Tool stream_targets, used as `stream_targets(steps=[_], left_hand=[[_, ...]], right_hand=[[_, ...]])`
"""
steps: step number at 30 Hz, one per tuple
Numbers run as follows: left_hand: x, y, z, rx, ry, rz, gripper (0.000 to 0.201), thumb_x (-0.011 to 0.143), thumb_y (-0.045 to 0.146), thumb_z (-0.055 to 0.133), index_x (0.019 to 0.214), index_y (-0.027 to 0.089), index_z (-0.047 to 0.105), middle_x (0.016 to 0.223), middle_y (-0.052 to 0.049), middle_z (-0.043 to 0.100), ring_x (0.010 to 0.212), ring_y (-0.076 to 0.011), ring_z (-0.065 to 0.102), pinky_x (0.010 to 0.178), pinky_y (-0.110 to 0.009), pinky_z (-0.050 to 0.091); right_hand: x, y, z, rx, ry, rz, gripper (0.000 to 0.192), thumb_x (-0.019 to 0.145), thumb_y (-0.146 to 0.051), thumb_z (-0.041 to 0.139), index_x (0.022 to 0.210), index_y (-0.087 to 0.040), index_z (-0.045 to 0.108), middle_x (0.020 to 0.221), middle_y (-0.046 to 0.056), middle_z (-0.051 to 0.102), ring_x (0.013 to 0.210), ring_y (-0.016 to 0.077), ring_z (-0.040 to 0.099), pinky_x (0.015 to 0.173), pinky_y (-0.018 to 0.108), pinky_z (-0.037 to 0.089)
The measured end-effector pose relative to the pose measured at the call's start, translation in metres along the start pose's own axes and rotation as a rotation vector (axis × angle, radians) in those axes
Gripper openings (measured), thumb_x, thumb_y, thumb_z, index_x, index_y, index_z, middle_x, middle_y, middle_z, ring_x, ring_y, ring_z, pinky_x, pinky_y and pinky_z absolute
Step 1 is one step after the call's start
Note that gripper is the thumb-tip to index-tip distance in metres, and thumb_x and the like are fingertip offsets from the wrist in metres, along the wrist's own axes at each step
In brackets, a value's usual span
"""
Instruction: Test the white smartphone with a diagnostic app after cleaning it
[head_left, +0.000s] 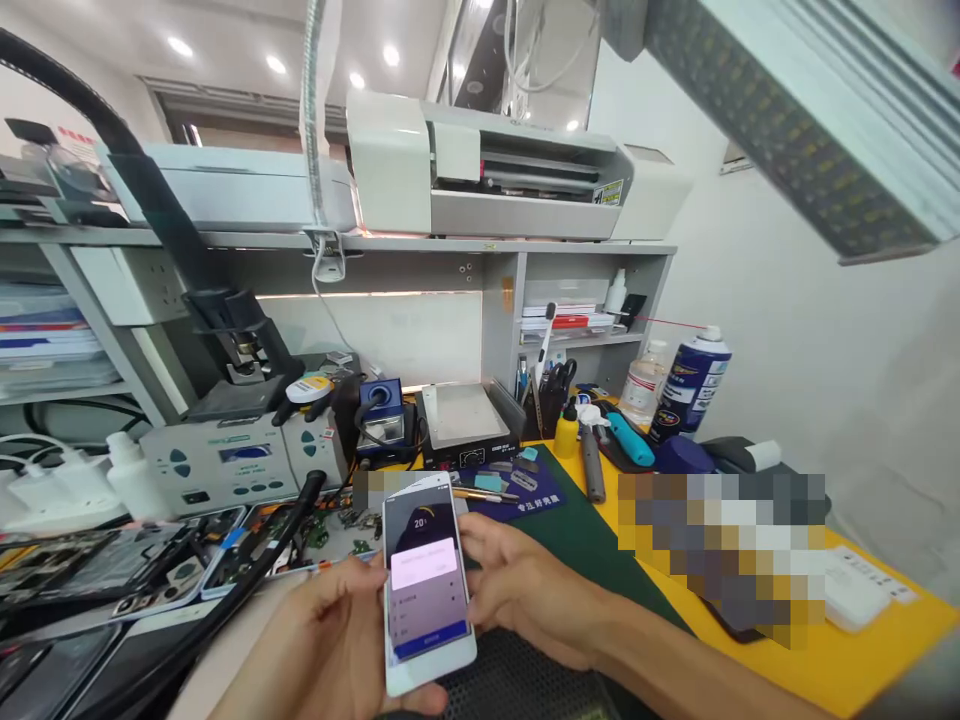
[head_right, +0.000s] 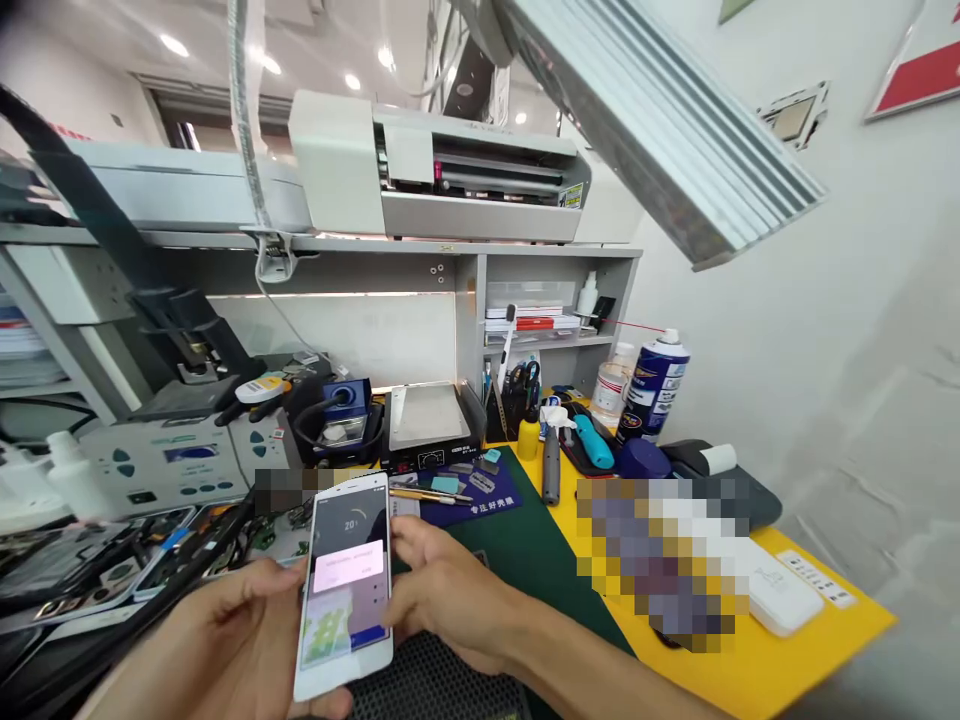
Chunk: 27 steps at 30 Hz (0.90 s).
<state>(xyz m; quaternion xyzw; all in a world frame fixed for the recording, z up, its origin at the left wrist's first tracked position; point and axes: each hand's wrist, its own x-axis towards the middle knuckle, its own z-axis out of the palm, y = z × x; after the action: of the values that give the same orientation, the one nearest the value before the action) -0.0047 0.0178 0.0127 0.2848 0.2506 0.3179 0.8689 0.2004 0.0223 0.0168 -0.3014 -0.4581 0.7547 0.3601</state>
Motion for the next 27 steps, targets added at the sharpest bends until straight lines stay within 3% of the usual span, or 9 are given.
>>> stream_targets(steps=[4, 8, 14, 23, 27], left_hand=[[0.002, -0.004, 0.005, 0.079, 0.097, -0.025, 0.057, 0.092, 0.030, 0.048, 0.146, 0.014, 0.035, 0.111, -0.019, 0.071, 0.091, -0.0299, 0.068, 0.072, -0.040, 0.052], [0.004, -0.005, 0.009, 0.171, 0.095, -0.043, 0.054, 0.093, 0.031, 0.042, 0.142, 0.009, 0.034, 0.101, -0.019, 0.070, 0.082, -0.0306, 0.070, 0.070, -0.037, 0.050], [0.003, -0.005, 0.011, 0.185, 0.127, -0.039, 0.056, 0.090, 0.029, 0.045, 0.141, 0.011, 0.031, 0.098, -0.018, 0.070, 0.078, -0.0315, 0.070, 0.065, -0.037, 0.051], [0.004, -0.005, 0.016, 0.194, 0.206, -0.046, 0.060, 0.090, 0.025, 0.050, 0.145, 0.015, 0.028, 0.087, -0.012, 0.073, 0.072, -0.0259, 0.071, 0.062, -0.033, 0.054], [0.005, -0.007, 0.011, 0.174, 0.203, -0.021, 0.053, 0.091, 0.025, 0.047, 0.141, 0.013, 0.035, 0.086, -0.014, 0.073, 0.070, -0.0248, 0.070, 0.061, -0.033, 0.055]], right_hand=[[0.002, 0.003, -0.004, 0.013, -0.040, 0.029, 0.064, 0.058, -0.005, 0.067, 0.120, -0.021, 0.060, 0.123, 0.006, 0.064, 0.089, 0.0196, 0.067, 0.065, 0.026, 0.051], [0.004, 0.005, -0.007, 0.007, -0.085, 0.040, 0.062, 0.061, -0.007, 0.070, 0.120, -0.020, 0.058, 0.120, 0.007, 0.066, 0.089, 0.0214, 0.068, 0.062, 0.027, 0.054], [0.004, 0.005, -0.003, 0.021, -0.065, 0.054, 0.061, 0.059, -0.006, 0.069, 0.117, -0.018, 0.057, 0.117, 0.007, 0.066, 0.084, 0.0195, 0.068, 0.059, 0.025, 0.055], [0.007, 0.009, 0.000, -0.062, -0.006, 0.030, 0.062, 0.056, -0.009, 0.069, 0.116, -0.018, 0.057, 0.109, 0.005, 0.070, 0.078, 0.0171, 0.067, 0.057, 0.023, 0.054], [0.012, 0.009, 0.002, -0.069, 0.012, 0.026, 0.060, 0.054, -0.010, 0.067, 0.113, -0.018, 0.058, 0.103, 0.005, 0.071, 0.075, 0.0185, 0.067, 0.055, 0.025, 0.052]])
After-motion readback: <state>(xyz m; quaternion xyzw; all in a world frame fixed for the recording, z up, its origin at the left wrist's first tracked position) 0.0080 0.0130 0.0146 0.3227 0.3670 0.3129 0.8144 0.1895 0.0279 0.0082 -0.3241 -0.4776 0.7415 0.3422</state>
